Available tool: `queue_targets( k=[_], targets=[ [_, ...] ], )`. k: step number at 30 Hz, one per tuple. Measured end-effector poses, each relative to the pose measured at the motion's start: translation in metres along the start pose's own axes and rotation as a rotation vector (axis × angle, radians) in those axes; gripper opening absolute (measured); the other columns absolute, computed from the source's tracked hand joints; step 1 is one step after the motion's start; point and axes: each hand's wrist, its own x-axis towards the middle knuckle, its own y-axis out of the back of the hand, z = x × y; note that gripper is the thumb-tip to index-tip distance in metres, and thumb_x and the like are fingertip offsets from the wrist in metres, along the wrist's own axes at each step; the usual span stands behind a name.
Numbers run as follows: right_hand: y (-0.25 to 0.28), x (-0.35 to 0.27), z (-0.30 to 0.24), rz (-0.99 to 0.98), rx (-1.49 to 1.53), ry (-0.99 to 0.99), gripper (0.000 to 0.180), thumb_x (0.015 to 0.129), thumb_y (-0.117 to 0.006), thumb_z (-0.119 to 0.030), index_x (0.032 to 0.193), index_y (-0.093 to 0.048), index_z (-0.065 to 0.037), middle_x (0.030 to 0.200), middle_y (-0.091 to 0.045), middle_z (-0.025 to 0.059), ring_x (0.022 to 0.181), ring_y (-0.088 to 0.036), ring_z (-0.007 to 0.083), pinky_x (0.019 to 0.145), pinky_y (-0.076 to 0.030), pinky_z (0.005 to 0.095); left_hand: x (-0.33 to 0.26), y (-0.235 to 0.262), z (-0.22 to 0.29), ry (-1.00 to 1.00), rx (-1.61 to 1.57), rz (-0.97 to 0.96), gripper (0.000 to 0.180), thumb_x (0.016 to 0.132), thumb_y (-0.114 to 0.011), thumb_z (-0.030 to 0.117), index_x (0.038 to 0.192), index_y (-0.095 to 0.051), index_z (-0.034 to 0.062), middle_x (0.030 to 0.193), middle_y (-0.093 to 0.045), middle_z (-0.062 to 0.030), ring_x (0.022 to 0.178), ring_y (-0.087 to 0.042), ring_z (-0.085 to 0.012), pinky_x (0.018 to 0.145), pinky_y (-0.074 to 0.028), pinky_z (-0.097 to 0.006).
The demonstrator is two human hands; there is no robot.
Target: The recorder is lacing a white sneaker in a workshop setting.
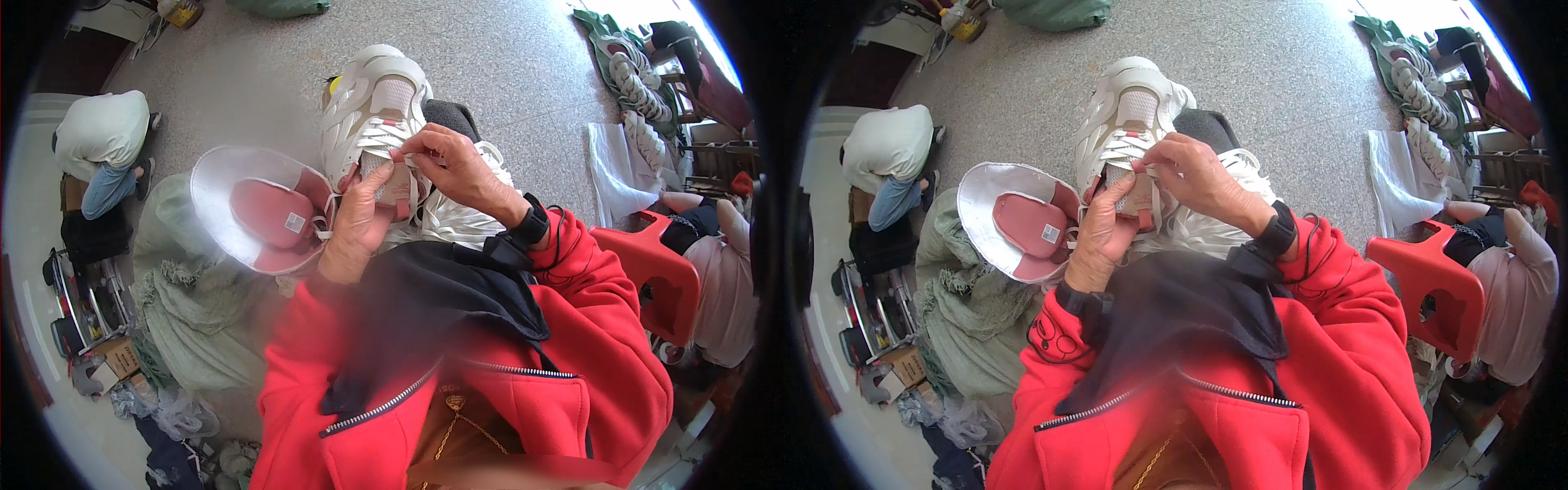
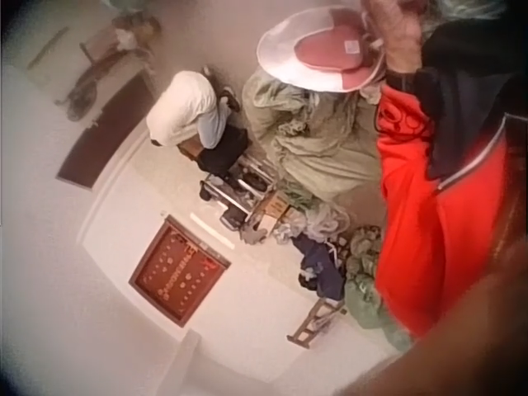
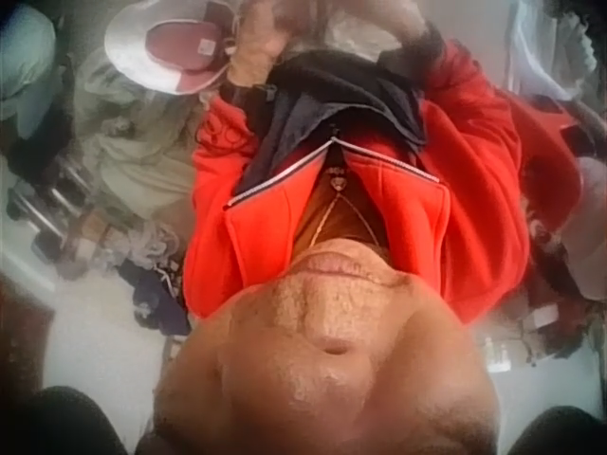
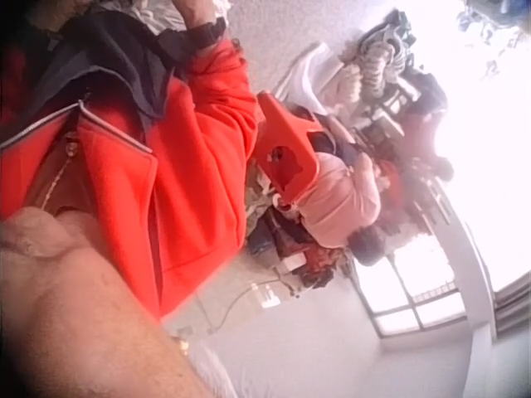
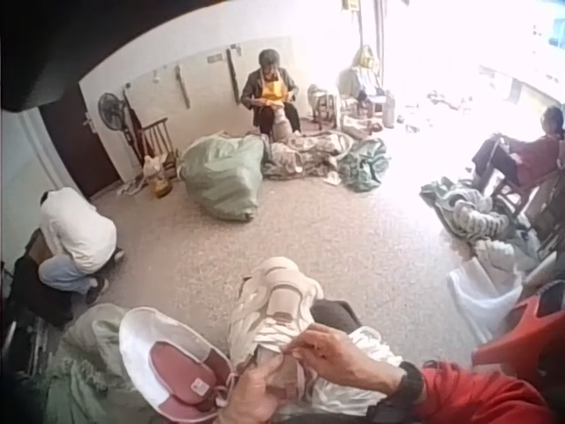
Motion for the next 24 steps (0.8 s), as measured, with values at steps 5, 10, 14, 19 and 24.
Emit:
queue_targets(
  k=[5,10,14,19,24],
  targets=[
    [-0.014,0.005,-0.002,0.129,-0.084,0.165,0.010,0.088,-0.058,0.004,0.096,-0.057,0.000,0.089,-0.065,0.0117,0.088,-0.068,0.0203,0.075,-0.057,0.0338,-0.001,0.002,-0.006,-0.029,-0.003,-0.024,0.037,0.093,-0.062,0.008,0.128,-0.051,0.0110,0.118,-0.061,-0.0039,0.104,-0.061,-0.0173,0.085,-0.052,-0.036],
    [-0.007,0.007,0.000,0.121,-0.018,0.120,0.012,0.087,-0.059,0.003,0.098,-0.059,-0.002,0.087,-0.064,0.0121,0.084,-0.067,0.0285,0.072,-0.055,0.0361,0.000,0.004,-0.015,-0.131,0.004,-0.029,0.041,0.092,-0.065,0.009,0.130,-0.050,0.0096,0.118,-0.060,-0.0033,0.105,-0.060,-0.0163,0.085,-0.052,-0.035],
    [-0.002,0.013,-0.019,0.008,-0.411,0.342,0.015,0.086,-0.063,-0.006,0.101,-0.060,-0.005,0.098,-0.059,0.0126,0.083,-0.063,0.0329,0.069,-0.052,0.0403,-0.006,-0.001,-0.015,-0.198,0.022,-0.011,0.043,0.089,-0.067,0.008,0.129,-0.049,0.0079,0.114,-0.061,-0.0036,0.099,-0.061,-0.0148,0.078,-0.053,-0.032],
    [-0.004,0.023,-0.027,-0.072,-0.440,0.369,0.018,0.086,-0.064,-0.007,0.103,-0.060,-0.005,0.104,-0.052,0.0134,0.082,-0.060,0.0329,0.070,-0.051,0.0421,-0.005,0.002,-0.016,-0.229,0.077,-0.031,0.039,0.085,-0.070,0.006,0.120,-0.051,0.0089,0.097,-0.060,-0.0011,0.073,-0.060,-0.0099,0.054,-0.047,-0.024],
    [-0.009,0.026,-0.022,-0.103,-0.528,0.366,0.021,0.079,-0.065,-0.004,0.100,-0.060,-0.005,0.102,-0.053,0.0117,0.087,-0.060,0.0321,0.072,-0.051,0.0405,-0.007,-0.003,-0.019,-0.253,0.059,0.027,0.038,0.082,-0.070,0.003,0.115,-0.052,0.0098,0.091,-0.058,0.0003,0.063,-0.054,-0.0066,0.048,-0.040,-0.021]
  ],
)
